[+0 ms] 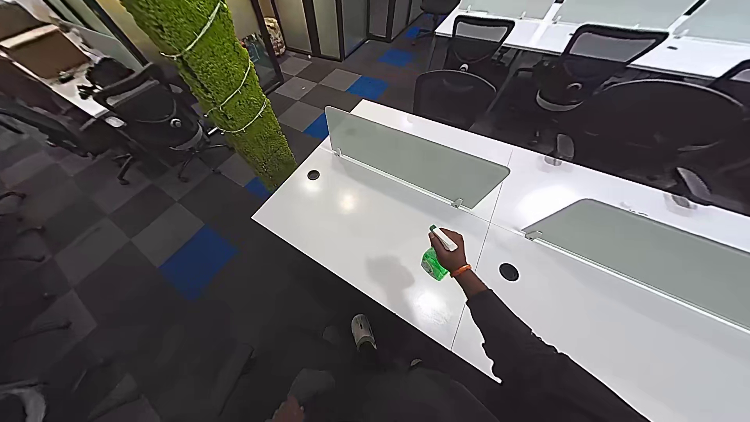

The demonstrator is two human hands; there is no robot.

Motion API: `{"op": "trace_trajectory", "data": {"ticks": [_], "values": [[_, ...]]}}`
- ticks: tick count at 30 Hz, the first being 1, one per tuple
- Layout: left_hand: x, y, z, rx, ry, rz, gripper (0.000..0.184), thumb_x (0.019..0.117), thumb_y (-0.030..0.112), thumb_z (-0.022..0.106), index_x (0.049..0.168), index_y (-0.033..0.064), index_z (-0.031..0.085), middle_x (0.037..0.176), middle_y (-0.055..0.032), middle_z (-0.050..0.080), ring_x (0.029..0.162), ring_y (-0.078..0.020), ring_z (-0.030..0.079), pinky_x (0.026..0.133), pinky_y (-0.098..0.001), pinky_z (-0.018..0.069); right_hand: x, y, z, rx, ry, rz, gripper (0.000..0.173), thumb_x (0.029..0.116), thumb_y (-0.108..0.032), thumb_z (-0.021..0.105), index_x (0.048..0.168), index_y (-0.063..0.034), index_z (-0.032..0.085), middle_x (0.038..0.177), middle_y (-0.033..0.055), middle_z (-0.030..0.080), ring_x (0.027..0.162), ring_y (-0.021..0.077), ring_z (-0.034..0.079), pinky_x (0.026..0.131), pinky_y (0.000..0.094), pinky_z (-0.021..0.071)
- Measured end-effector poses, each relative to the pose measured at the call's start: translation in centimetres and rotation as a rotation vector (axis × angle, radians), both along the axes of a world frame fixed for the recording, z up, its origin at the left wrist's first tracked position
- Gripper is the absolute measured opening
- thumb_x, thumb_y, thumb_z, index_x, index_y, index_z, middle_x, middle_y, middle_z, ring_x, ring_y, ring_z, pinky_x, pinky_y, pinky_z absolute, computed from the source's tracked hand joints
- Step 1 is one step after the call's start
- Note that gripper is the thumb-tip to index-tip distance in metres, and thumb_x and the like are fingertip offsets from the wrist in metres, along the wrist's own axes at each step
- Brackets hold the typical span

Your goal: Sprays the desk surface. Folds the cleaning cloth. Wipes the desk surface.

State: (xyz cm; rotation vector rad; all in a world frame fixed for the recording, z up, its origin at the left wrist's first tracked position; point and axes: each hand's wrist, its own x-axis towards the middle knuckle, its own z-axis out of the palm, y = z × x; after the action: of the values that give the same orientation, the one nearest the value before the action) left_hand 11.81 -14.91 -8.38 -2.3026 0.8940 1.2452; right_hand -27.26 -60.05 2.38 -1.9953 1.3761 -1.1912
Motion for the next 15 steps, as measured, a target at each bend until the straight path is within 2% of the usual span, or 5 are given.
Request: {"op": "trace_trajectory", "data": {"ticks": [2,3,6,10,15], "values": [[1.1,-4.2,-0.3,0.06,0.032,-0.146,0.063,0.099,0.042,0.061,0.148,0.0047,0.05,0.138,-0.0222,0.064,0.132,-0.0417,0.058,0.11,-0.068,0.04,-1.3,1.4,-0.5,0.041,0.034,0.103,0.041,0.0986,-0.038,0.057,0.086,-0.0017,0.072,0.078,0.0105,0.07,0.078,0.0219,0.068,0.084,0.0468,0.0517],[1.7,-6.2,-0.5,0.073,0.054,-0.19,0.064,0.0991,0.042,0.061,0.15,0.0066,0.048,0.138,-0.021,0.064,0.132,-0.0408,0.058,0.11,-0.0673,0.0408,-2.0,2.2,-0.8,0.069,0.039,0.138,0.041,0.0987,-0.037,0.057,0.088,-0.0014,0.072,0.081,0.0106,0.071,0.08,0.0211,0.068,0.084,0.0456,0.053],[2.1,-11.8,-1.5,0.034,0.067,-0.266,0.063,0.0986,0.042,0.06,0.15,0.0092,0.047,0.136,-0.0184,0.065,0.13,-0.0382,0.061,0.107,-0.0635,0.046,-4.6,4.6,-1.2,0.139,-0.016,0.126,0.036,0.0988,-0.034,0.059,0.09,-0.0026,0.073,0.08,0.005,0.071,0.075,0.0085,0.067,0.075,0.0302,0.0557],[0.7,-16.5,-2.3,-0.065,0.072,-0.233,0.06,0.1012,0.042,0.057,0.15,0.0095,0.046,0.134,-0.0181,0.067,0.127,-0.0371,0.063,0.105,-0.0614,0.0481,-9.8,8.7,-2.5,0.22,-0.005,-0.089,0.034,0.0969,-0.034,0.06,0.091,-0.0025,0.073,0.079,0.0033,0.071,0.072,0.0034,0.064,0.071,0.0242,0.0547],[-1.5,-18.3,-1.6,-0.195,0.081,-0.137,0.06,0.103,0.042,0.057,0.151,0.0079,0.044,0.131,-0.0208,0.067,0.123,-0.0384,0.065,0.102,-0.0582,0.0521,-16.8,14.1,-4.1,0.277,0.008,-0.407,0.039,0.097,-0.035,0.061,0.107,0.0013,0.073,0.095,0.013,0.074,0.086,0.0152,0.069,0.083,0.0363,0.0574]]}}
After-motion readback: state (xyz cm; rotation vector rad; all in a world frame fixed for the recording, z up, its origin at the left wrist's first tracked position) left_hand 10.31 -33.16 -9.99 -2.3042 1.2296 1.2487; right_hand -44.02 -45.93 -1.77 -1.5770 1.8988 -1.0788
